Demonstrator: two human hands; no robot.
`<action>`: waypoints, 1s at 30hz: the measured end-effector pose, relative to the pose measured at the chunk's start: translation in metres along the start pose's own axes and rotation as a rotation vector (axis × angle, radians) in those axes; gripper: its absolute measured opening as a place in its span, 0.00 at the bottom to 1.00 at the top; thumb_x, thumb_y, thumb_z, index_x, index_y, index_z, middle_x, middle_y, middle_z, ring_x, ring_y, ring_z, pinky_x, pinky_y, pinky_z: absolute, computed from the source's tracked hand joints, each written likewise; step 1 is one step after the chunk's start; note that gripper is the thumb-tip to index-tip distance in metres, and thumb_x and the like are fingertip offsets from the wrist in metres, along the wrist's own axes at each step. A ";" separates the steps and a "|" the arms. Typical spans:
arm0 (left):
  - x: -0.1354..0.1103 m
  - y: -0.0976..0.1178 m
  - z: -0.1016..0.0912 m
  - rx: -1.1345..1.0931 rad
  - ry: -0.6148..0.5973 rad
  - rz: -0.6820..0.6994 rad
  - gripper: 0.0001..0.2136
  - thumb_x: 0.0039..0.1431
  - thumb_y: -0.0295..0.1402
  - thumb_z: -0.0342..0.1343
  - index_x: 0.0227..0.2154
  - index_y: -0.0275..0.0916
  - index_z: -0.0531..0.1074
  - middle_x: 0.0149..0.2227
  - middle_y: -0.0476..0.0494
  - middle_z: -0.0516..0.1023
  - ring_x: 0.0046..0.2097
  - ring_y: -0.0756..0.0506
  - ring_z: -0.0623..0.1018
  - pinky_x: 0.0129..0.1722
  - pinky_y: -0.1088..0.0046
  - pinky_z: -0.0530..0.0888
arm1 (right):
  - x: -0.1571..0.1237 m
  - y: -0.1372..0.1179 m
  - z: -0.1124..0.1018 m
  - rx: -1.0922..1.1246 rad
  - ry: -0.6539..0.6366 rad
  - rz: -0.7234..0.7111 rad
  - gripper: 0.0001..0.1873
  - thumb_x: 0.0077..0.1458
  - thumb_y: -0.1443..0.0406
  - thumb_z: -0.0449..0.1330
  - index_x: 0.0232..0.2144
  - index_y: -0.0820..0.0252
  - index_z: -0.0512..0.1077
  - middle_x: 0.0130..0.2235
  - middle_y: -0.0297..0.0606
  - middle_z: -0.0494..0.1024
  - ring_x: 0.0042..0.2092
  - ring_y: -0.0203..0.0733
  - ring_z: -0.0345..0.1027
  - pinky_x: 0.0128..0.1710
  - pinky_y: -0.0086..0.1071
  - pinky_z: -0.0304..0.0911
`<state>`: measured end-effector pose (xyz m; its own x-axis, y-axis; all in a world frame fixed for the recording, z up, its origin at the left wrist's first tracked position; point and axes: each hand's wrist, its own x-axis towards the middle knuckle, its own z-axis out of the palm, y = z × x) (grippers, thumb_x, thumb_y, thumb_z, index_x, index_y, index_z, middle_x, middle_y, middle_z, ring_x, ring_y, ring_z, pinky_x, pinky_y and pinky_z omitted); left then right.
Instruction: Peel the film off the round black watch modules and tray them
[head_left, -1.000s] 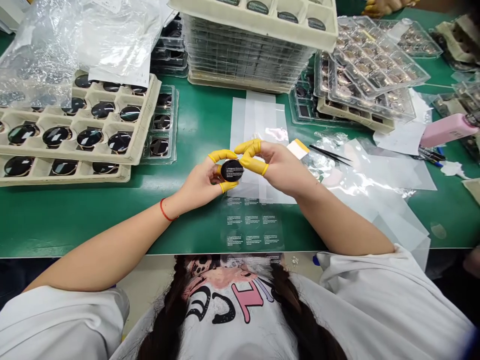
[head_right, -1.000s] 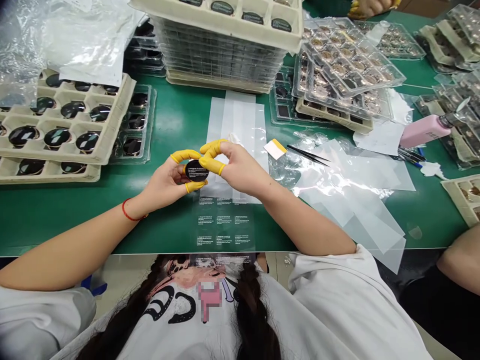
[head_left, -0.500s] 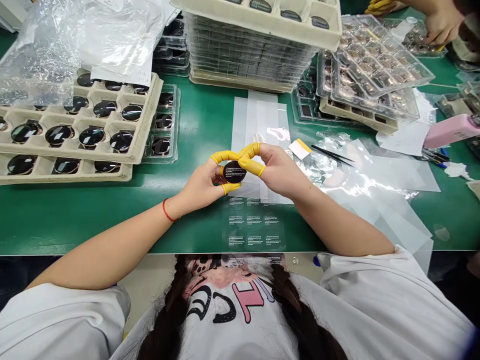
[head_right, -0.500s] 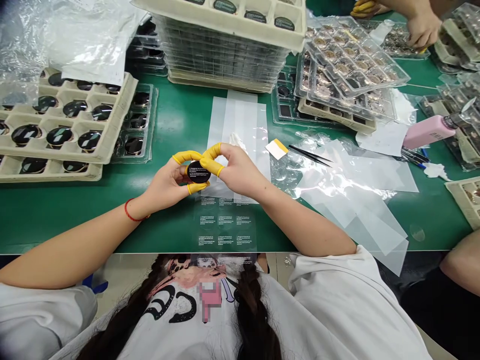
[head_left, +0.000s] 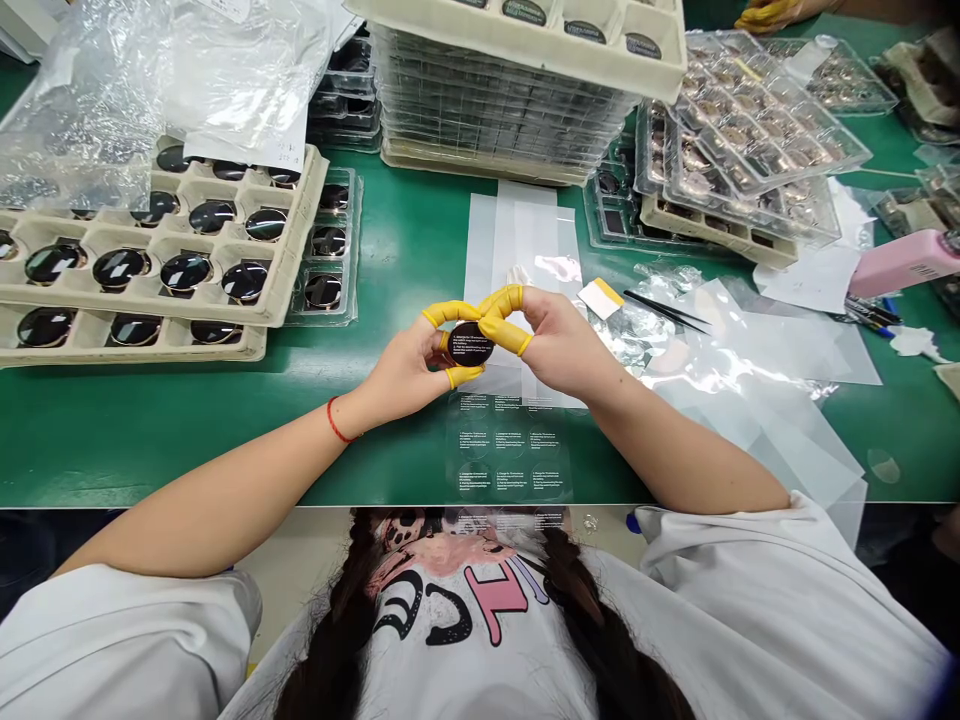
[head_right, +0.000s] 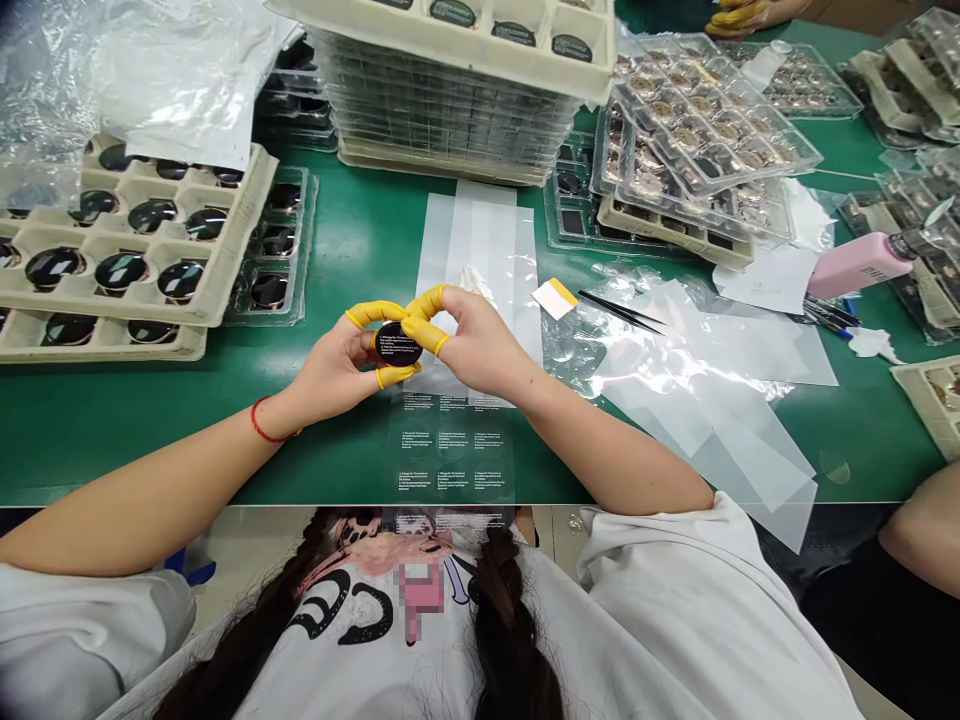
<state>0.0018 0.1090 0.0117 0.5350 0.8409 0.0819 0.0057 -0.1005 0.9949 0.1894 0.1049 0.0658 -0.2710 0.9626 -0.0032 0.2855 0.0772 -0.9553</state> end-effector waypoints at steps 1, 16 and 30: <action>0.000 0.000 0.000 0.000 0.002 -0.005 0.25 0.52 0.32 0.65 0.51 0.41 0.62 0.35 0.49 0.76 0.33 0.52 0.78 0.35 0.73 0.76 | 0.000 0.000 0.000 -0.004 0.001 -0.002 0.15 0.52 0.54 0.64 0.28 0.60 0.70 0.36 0.36 0.76 0.41 0.39 0.68 0.49 0.37 0.63; -0.001 0.001 0.000 -0.007 -0.002 -0.025 0.25 0.51 0.32 0.65 0.51 0.43 0.63 0.34 0.50 0.77 0.33 0.51 0.77 0.36 0.72 0.76 | -0.002 0.002 0.002 -0.067 0.041 -0.035 0.12 0.54 0.57 0.63 0.29 0.59 0.69 0.37 0.37 0.76 0.42 0.39 0.69 0.49 0.37 0.64; 0.000 0.001 0.001 -0.049 0.006 -0.029 0.25 0.50 0.30 0.65 0.51 0.43 0.63 0.36 0.50 0.77 0.35 0.51 0.78 0.37 0.73 0.76 | -0.002 0.004 0.002 -0.086 0.057 -0.048 0.09 0.55 0.59 0.62 0.30 0.58 0.70 0.37 0.36 0.76 0.42 0.39 0.69 0.48 0.37 0.64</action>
<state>0.0023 0.1085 0.0125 0.5298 0.8465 0.0530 -0.0203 -0.0498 0.9986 0.1889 0.1028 0.0611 -0.2338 0.9704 0.0611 0.3524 0.1431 -0.9248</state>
